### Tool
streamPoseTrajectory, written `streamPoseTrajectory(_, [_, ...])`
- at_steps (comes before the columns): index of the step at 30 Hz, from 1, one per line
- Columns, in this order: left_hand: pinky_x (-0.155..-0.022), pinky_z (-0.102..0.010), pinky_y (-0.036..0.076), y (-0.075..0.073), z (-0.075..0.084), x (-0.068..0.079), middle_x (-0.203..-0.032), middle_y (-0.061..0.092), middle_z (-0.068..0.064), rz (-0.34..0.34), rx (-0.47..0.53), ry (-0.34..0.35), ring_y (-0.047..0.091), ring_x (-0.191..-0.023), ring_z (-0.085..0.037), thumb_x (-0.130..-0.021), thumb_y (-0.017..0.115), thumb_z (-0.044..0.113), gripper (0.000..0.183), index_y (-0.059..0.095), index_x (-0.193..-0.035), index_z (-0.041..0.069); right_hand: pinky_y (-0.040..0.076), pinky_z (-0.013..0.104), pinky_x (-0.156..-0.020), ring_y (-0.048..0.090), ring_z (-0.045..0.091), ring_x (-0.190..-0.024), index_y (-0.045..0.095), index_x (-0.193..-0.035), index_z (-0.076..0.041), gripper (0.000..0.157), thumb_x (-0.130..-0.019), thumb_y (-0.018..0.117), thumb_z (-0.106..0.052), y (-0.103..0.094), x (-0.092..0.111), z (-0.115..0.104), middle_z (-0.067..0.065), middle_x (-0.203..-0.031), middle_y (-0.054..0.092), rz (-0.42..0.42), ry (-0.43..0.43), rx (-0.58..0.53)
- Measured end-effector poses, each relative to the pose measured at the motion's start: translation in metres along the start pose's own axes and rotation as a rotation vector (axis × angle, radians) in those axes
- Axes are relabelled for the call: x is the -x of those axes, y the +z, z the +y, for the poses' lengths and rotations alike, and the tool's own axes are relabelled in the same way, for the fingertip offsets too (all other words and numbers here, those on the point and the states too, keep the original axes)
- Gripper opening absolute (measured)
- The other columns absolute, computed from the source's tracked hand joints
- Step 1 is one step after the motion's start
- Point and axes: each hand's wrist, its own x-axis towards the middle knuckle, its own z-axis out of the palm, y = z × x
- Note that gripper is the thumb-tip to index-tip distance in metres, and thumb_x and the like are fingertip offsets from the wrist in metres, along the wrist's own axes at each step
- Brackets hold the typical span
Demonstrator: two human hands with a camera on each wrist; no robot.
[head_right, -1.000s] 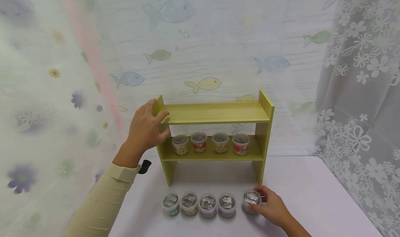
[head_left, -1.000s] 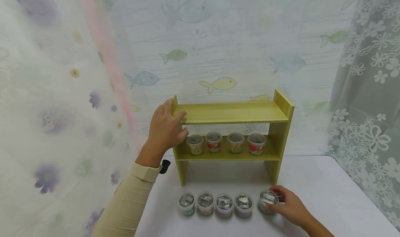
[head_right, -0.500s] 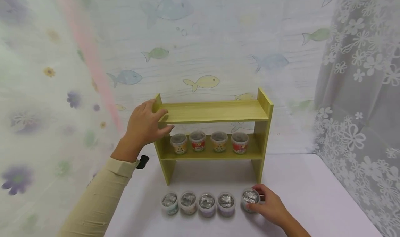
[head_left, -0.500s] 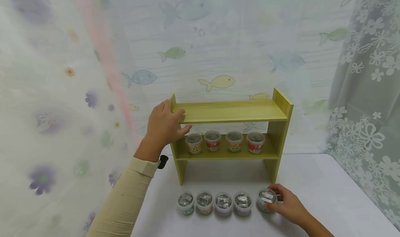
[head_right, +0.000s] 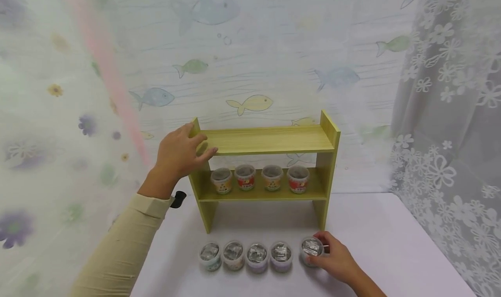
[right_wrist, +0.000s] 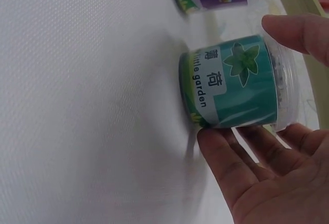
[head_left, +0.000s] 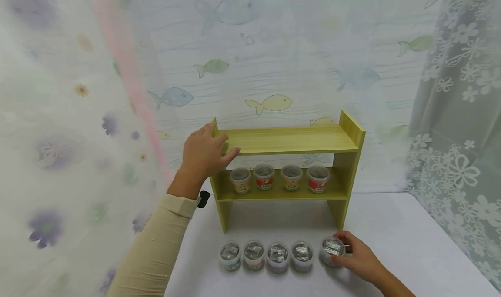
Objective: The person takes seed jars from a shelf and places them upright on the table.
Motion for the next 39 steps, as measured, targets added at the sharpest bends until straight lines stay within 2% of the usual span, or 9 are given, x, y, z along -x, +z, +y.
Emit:
streamPoseTrajectory(4, [-0.103,-0.054,0.051,0.0,0.001,0.002,-0.154,0.05,-0.025,0.02,0.003,0.002,0.055,-0.136,-0.04,-0.095,0.054,0.069,0.055,0.075,-0.107,0.02,0.056,0.04,-0.083,0.069,0.023,-0.103,0.056,-0.133,-0.005,0.065,-0.081,0.087,-0.028,-0.001,0.0,-0.002,0.012,-0.129,0.068,-0.01,0.006,0.011])
streamPoseTrajectory(10, [-0.106,-0.054,0.049,-0.004,0.002,0.002,-0.156,0.046,-0.028,-0.033,0.019,-0.016,0.047,-0.143,-0.041,-0.096,0.05,0.072,0.058,0.076,-0.1,0.02,0.056,0.036,-0.081,0.069,0.022,-0.104,0.056,-0.134,-0.005,0.069,-0.079,0.089,-0.031,-0.003,0.001,-0.003,0.013,-0.13,0.067,-0.015,-0.002,0.029])
streamPoseTrajectory(13, [-0.108,-0.053,0.048,-0.004,0.002,0.002,-0.158,0.042,-0.028,-0.06,0.007,-0.022,0.043,-0.146,-0.04,-0.093,0.047,0.078,0.063,0.076,-0.1,0.023,0.056,0.033,-0.08,0.068,0.023,-0.106,0.055,-0.136,-0.005,0.071,-0.08,0.089,-0.032,-0.004,0.0,-0.004,0.015,-0.132,0.065,-0.022,-0.009,0.022])
streamPoseTrajectory(16, [-0.11,-0.052,0.046,-0.004,0.002,0.001,-0.161,0.039,-0.027,-0.073,-0.01,-0.025,0.042,-0.148,-0.039,-0.09,0.047,0.084,0.067,0.078,-0.107,0.027,0.056,0.032,-0.079,0.068,0.023,-0.106,0.055,-0.137,-0.006,0.071,-0.08,0.089,-0.032,-0.004,0.0,-0.004,0.016,-0.134,0.065,-0.023,-0.011,0.021])
streamPoseTrajectory(21, [-0.107,-0.052,0.049,-0.004,0.003,0.001,-0.159,0.042,-0.027,-0.065,-0.005,-0.023,0.044,-0.146,-0.038,-0.088,0.049,0.084,0.067,0.079,-0.108,0.027,0.056,0.031,-0.078,0.068,0.022,-0.104,0.056,-0.136,-0.007,0.071,-0.079,0.089,-0.033,-0.002,-0.001,-0.006,0.016,-0.134,0.065,-0.027,-0.005,0.019])
streamPoseTrajectory(27, [-0.105,-0.052,0.05,-0.004,0.003,0.002,-0.158,0.043,-0.027,-0.066,-0.006,-0.023,0.045,-0.145,-0.038,-0.088,0.049,0.084,0.067,0.079,-0.107,0.027,0.06,0.03,-0.08,0.068,0.03,-0.112,0.055,-0.138,-0.005,0.075,-0.078,0.09,-0.032,-0.002,0.001,-0.01,0.02,-0.139,0.062,-0.025,-0.015,0.004])
streamPoseTrajectory(32, [-0.103,-0.052,0.051,-0.003,0.004,0.002,-0.159,0.042,-0.027,-0.07,-0.011,-0.019,0.044,-0.146,-0.038,-0.089,0.049,0.084,0.067,0.079,-0.106,0.027,0.061,0.039,-0.087,0.066,0.034,-0.12,0.058,-0.135,-0.008,0.071,-0.078,0.09,-0.038,-0.005,0.0,-0.018,0.015,-0.136,0.065,0.047,-0.097,0.071])
streamPoseTrajectory(39, [-0.108,-0.052,0.048,-0.001,0.003,0.002,-0.16,0.039,-0.028,-0.08,-0.021,-0.018,0.043,-0.147,-0.038,-0.09,0.048,0.083,0.069,0.079,-0.114,0.026,0.061,0.04,-0.087,0.068,0.028,-0.114,0.064,-0.127,-0.013,0.056,-0.082,0.088,-0.037,-0.015,-0.009,-0.042,0.004,-0.124,0.071,0.242,-0.267,0.175])
